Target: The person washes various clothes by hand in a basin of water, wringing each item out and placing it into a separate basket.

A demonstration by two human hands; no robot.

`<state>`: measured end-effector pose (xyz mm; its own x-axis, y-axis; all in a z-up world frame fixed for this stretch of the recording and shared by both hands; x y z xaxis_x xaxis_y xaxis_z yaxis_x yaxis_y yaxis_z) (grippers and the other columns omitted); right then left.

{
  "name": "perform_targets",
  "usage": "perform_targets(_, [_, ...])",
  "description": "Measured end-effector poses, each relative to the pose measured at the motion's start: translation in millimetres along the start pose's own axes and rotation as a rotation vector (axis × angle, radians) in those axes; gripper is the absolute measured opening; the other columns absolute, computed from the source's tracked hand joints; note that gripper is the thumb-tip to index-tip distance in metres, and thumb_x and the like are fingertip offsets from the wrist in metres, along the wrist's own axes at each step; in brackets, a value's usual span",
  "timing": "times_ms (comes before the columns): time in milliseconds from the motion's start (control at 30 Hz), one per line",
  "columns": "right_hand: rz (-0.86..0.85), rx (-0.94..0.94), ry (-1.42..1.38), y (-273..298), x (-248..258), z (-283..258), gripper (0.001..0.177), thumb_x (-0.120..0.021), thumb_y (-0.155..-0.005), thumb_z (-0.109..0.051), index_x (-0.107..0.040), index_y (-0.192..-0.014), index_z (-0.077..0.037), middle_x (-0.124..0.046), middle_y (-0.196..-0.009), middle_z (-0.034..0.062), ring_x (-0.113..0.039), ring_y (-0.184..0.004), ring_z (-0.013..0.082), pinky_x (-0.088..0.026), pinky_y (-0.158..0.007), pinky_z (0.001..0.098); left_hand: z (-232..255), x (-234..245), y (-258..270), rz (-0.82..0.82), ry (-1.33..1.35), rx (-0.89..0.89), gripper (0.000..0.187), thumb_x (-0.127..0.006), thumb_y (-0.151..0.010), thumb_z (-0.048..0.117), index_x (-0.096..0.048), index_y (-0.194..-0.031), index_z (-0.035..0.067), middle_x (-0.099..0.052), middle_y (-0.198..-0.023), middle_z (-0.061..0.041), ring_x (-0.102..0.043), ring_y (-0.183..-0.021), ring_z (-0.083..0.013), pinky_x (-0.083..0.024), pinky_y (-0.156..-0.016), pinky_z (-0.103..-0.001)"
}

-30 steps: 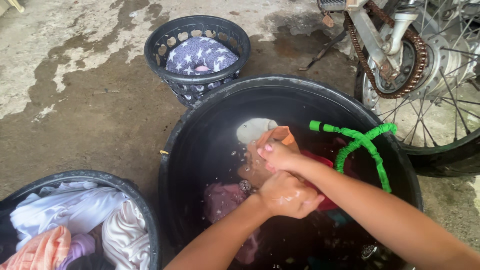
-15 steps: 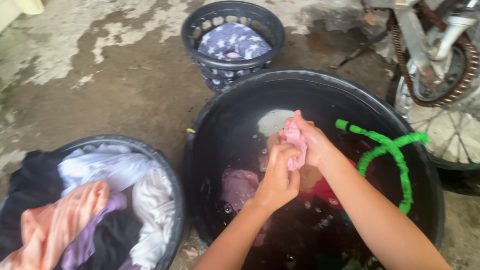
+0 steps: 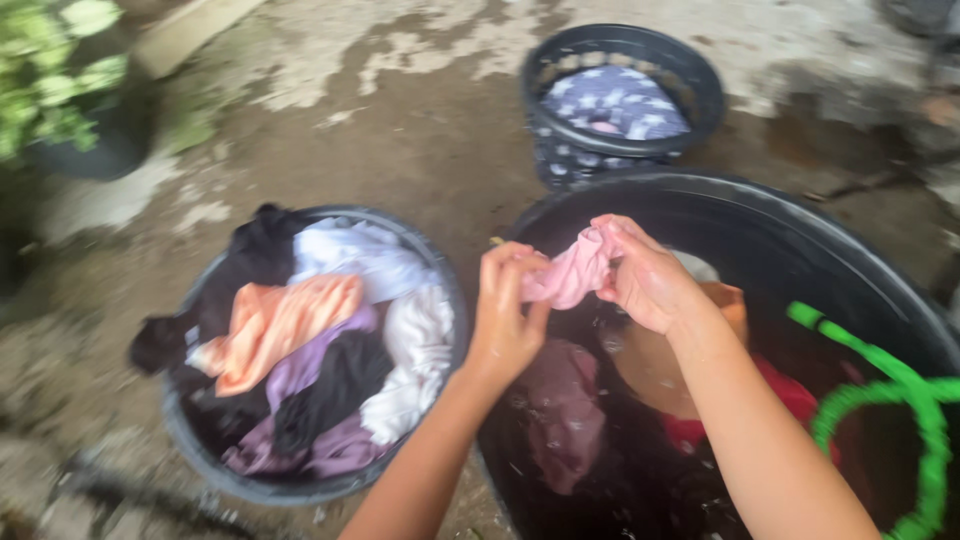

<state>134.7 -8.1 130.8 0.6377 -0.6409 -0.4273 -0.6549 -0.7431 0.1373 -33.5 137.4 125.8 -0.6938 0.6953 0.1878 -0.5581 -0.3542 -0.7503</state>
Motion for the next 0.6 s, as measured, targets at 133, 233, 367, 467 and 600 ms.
perform_targets(133, [-0.133,0.015,0.063,-22.4,-47.5,-9.2,0.028,-0.064,-0.098,-0.015,-0.059,-0.125,-0.013,-0.068,-0.11,0.0033,-0.066,-0.093,0.0173,-0.056,-0.075,0.0323,6.2,62.7,-34.4,0.07,-0.145,0.053,0.053,-0.07,-0.07,-0.012,-0.06,-0.119,0.006,-0.058,-0.12,-0.016,-0.059,-0.115,-0.035,-0.049,-0.101,-0.041])
perform_targets(233, [-0.249,0.045,0.06,-35.3,-96.4,8.8,0.037,-0.067,-0.092,-0.004,-0.055,-0.126,-0.012,-0.066,-0.114,0.0065,-0.067,-0.103,0.0185,-0.06,-0.084,0.0357,15.0,117.6,-32.4,0.118,-0.304,0.056,0.049,-0.071,-0.072,-0.012,-0.063,-0.116,0.007,-0.06,-0.121,-0.015,-0.061,-0.115,-0.0348,-0.051,-0.099,-0.04])
perform_targets(367, [-0.409,0.212,0.0,-45.7,-176.8,43.8,0.039,-0.07,-0.093,-0.001,-0.053,-0.128,-0.01,-0.062,-0.119,0.0074,-0.066,-0.107,0.0203,-0.06,-0.091,0.0389,34.0,183.1,-15.1,0.188,-0.665,-0.045,0.044,-0.068,-0.067,-0.013,-0.067,-0.106,0.008,-0.06,-0.122,-0.014,-0.059,-0.117,-0.0368,-0.048,-0.101,-0.043])
perform_targets(467, [-0.475,0.521,0.36,-38.0,-219.1,60.7,0.033,-0.074,-0.089,-0.003,-0.06,-0.119,-0.007,-0.064,-0.118,0.0086,-0.066,-0.107,0.0221,-0.059,-0.09,0.0389,40.9,211.8,7.5,0.254,-0.656,0.25,0.037,-0.064,-0.08,-0.003,-0.069,-0.113,0.014,-0.058,-0.129,-0.01,-0.06,-0.123,-0.0314,-0.054,-0.1,-0.039])
perform_targets(600, [-0.328,1.117,1.082,-13.3,-241.7,69.8,0.019,-0.078,-0.082,-0.01,-0.072,-0.099,-0.004,-0.068,-0.113,0.0136,-0.063,-0.107,0.0355,-0.052,-0.093,0.0443,55.8,225.8,33.2,0.05,-1.075,0.262,0.049,-0.074,-0.051,0.012,-0.075,-0.1,0.012,-0.062,-0.122,-0.012,-0.044,-0.12,-0.0484,-0.031,-0.099,-0.06])
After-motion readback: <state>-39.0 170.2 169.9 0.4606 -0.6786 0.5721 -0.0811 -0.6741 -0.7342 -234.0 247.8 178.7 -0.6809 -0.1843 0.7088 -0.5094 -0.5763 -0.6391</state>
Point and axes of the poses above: each hand's wrist, its own y-axis away from the middle knuckle, its own x-axis out of the back of the hand, z = x × y, the point moved 1 cm from there along -y, towards the middle knuckle
